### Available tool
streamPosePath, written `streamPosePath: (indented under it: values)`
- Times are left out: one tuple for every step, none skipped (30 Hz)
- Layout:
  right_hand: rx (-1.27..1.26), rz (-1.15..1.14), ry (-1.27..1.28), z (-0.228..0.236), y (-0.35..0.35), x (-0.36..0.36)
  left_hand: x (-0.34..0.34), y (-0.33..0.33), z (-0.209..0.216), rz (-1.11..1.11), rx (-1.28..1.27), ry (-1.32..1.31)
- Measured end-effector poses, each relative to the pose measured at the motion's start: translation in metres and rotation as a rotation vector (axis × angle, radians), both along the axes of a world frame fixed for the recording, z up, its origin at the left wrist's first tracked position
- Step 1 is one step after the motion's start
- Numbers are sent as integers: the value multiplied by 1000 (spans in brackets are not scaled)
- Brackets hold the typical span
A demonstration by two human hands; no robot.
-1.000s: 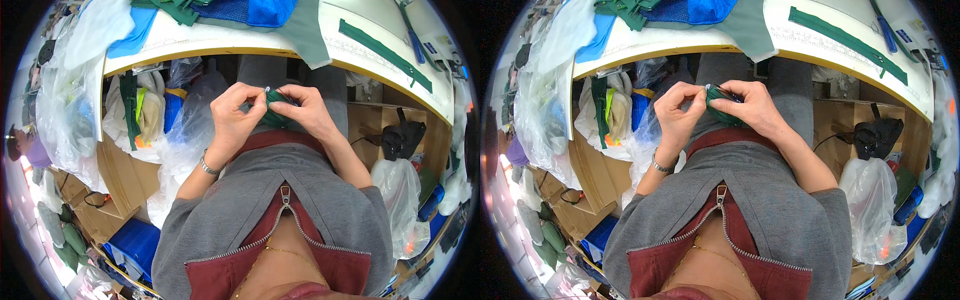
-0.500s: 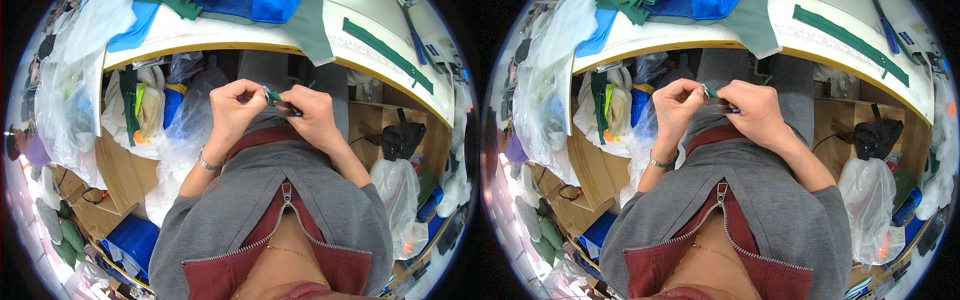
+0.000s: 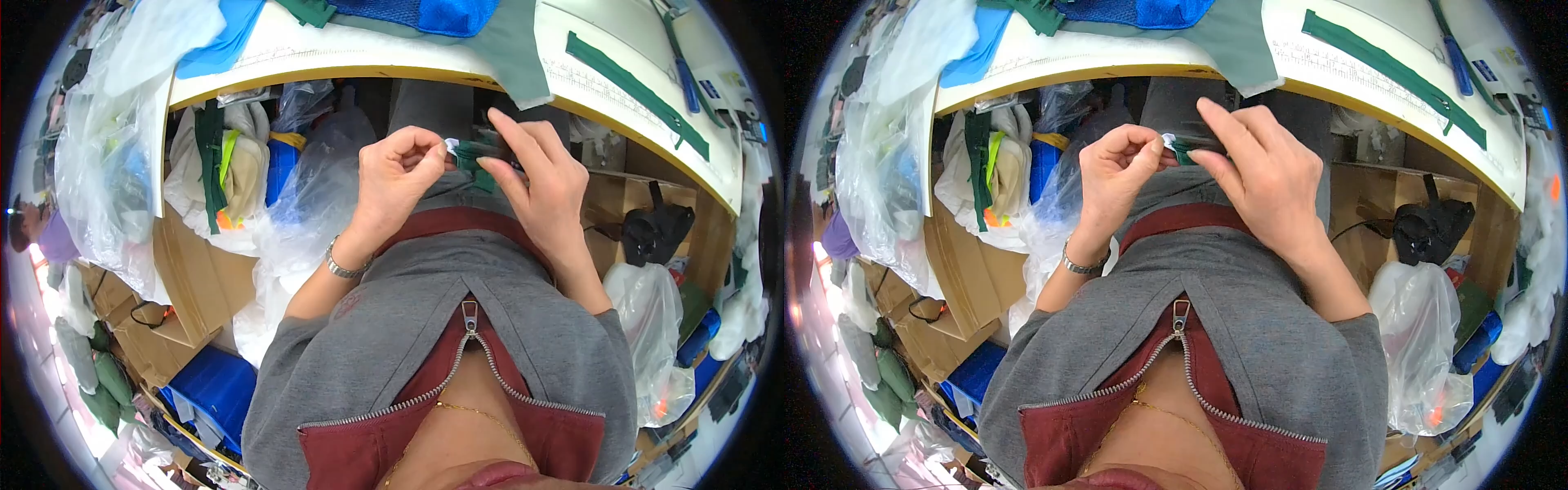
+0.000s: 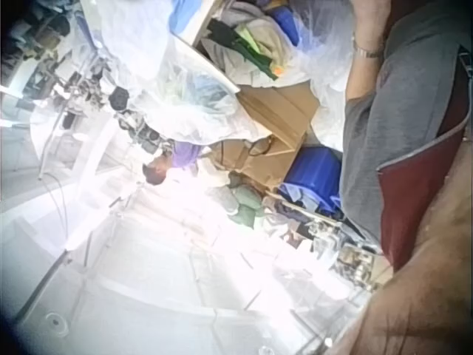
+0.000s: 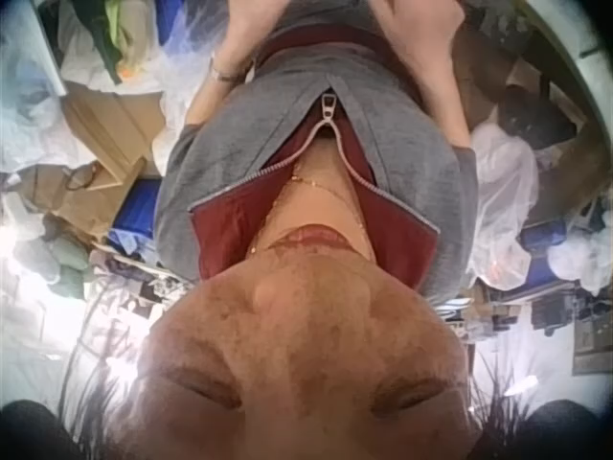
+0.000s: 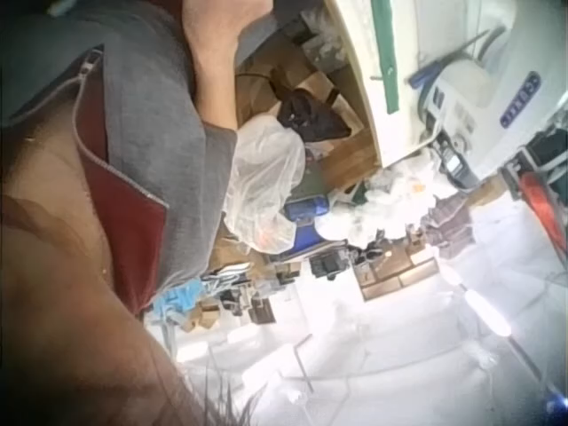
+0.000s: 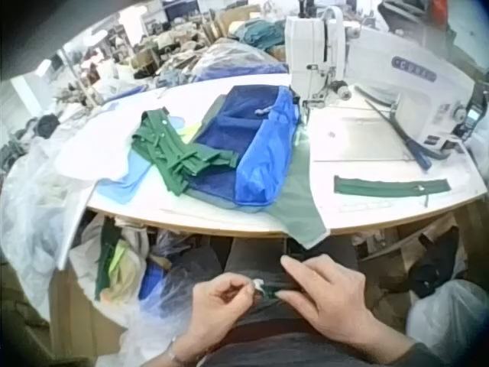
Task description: The person is assembling zipper components by attaching sliders to zipper tape and trimming them to length.
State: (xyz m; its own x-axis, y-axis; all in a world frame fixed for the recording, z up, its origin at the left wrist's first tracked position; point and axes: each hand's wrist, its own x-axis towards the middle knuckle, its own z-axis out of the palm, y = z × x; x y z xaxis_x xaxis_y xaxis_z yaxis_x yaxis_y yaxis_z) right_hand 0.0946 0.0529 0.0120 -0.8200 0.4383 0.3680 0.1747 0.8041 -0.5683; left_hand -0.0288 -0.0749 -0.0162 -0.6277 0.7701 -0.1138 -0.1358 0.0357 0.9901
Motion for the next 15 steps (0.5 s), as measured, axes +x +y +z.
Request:
streamPosePath:
  values:
    - [93, 15, 41, 1, 0, 2, 1, 0, 1, -2, -26, 39]
    - [129, 38, 31, 2, -1, 3, 1, 0, 1, -4, -52, 78]
    - [129, 38, 30, 4, -3, 4, 2, 1, 2, -5, -52, 78]
    - [155, 41, -1, 7, -5, 4, 3, 2, 3, 7, -67, 110]
    - [180, 44, -32, 8, -7, 4, 4, 2, 4, 19, -82, 143]
    - [179, 42, -33, 7, -7, 4, 4, 1, 4, 18, -83, 143]
    - [222, 26, -51, 4, -7, 3, 5, 1, 3, 24, -103, 232]
    - [265, 10, -70, 2, -7, 3, 5, 0, 2, 31, -123, 322]
    - [265, 10, -70, 1, -7, 3, 5, 0, 3, 31, -124, 322]
    - [272, 19, -78, 1, -6, 3, 5, 0, 5, 15, -127, 402]
    - [280, 29, -87, 0, -6, 2, 5, 0, 6, -1, -131, 481]
    - [280, 28, -87, 0, -6, 2, 5, 0, 6, -2, -130, 481]
    - [287, 34, -86, -1, -6, 2, 5, 0, 6, -1, -127, 534]
    - [295, 41, -85, -1, -6, 1, 5, 0, 6, 0, -123, 586]
    - [294, 40, -84, -1, -5, 1, 5, 0, 6, -1, -124, 586]
